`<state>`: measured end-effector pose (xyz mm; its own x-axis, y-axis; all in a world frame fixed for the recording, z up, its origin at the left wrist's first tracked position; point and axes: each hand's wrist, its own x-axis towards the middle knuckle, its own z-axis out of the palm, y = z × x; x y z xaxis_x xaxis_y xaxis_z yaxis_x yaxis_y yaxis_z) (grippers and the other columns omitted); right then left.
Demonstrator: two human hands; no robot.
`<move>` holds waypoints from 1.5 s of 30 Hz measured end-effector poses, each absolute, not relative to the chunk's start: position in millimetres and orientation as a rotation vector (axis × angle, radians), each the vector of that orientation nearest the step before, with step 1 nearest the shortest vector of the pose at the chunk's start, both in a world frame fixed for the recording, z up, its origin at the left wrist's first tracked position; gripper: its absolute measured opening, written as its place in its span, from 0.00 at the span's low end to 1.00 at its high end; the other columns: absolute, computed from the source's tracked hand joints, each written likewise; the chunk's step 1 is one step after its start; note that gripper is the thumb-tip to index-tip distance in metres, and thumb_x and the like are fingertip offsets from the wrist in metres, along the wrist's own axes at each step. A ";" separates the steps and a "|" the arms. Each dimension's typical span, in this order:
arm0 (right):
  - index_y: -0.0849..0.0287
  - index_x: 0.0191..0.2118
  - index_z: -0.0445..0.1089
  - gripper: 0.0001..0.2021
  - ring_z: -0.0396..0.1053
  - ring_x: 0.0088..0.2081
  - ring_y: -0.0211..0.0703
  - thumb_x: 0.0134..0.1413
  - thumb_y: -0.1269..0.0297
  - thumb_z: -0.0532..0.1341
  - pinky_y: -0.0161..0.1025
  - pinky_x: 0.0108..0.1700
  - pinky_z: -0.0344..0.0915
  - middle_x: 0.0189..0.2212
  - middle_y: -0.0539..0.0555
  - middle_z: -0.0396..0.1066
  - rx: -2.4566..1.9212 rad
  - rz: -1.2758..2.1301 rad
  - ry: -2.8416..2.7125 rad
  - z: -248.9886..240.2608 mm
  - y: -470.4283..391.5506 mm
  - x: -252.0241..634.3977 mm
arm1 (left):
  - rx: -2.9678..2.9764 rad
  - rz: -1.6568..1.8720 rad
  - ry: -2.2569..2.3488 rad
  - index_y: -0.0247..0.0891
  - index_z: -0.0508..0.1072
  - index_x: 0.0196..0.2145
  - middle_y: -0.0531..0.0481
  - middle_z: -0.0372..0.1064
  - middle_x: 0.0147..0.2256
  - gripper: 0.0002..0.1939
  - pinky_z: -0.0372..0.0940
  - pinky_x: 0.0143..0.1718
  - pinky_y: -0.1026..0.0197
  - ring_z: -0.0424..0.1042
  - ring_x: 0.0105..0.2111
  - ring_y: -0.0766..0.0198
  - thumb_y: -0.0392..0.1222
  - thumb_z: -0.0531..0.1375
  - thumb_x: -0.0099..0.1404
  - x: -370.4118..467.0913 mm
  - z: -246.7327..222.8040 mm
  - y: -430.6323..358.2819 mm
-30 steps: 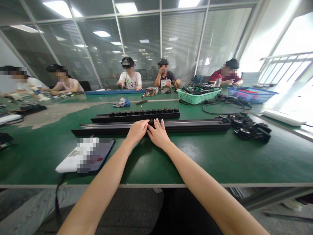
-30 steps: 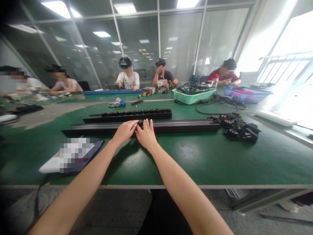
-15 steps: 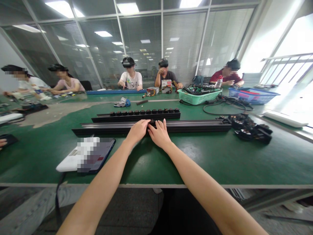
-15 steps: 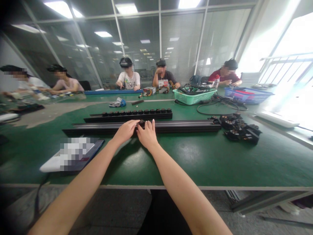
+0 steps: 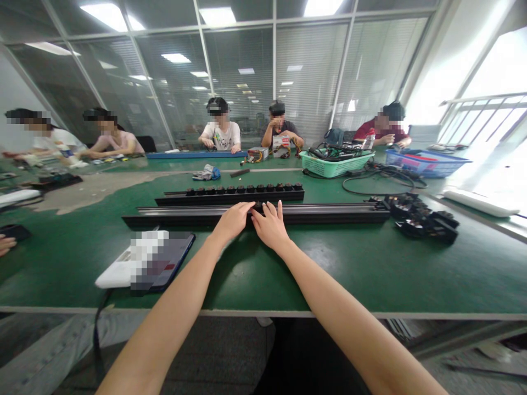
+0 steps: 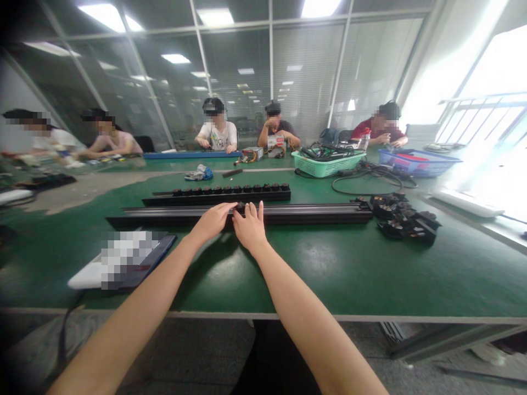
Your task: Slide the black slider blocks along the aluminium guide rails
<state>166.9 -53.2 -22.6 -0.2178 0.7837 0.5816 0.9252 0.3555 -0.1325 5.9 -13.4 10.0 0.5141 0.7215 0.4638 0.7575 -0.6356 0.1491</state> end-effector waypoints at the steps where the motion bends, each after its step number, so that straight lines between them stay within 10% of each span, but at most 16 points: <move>1: 0.53 0.65 0.70 0.22 0.56 0.68 0.56 0.74 0.59 0.49 0.65 0.72 0.35 0.63 0.64 0.68 -1.485 -0.329 -2.046 -22.1 -53.5 167.3 | -2.679 -0.762 -1.293 0.34 0.71 0.62 0.40 0.71 0.60 0.26 0.64 0.64 0.52 0.71 0.60 0.57 0.30 0.46 0.71 6.0 9.6 -13.0; 45: 0.52 0.59 0.76 0.21 0.70 0.54 0.52 0.72 0.60 0.51 0.58 0.72 0.44 0.47 0.61 0.75 -1.581 -0.310 -1.988 -11.3 -54.9 175.6 | -2.651 -0.809 -1.304 0.38 0.73 0.59 0.44 0.73 0.58 0.23 0.65 0.64 0.53 0.72 0.59 0.58 0.33 0.47 0.72 3.2 9.1 -11.9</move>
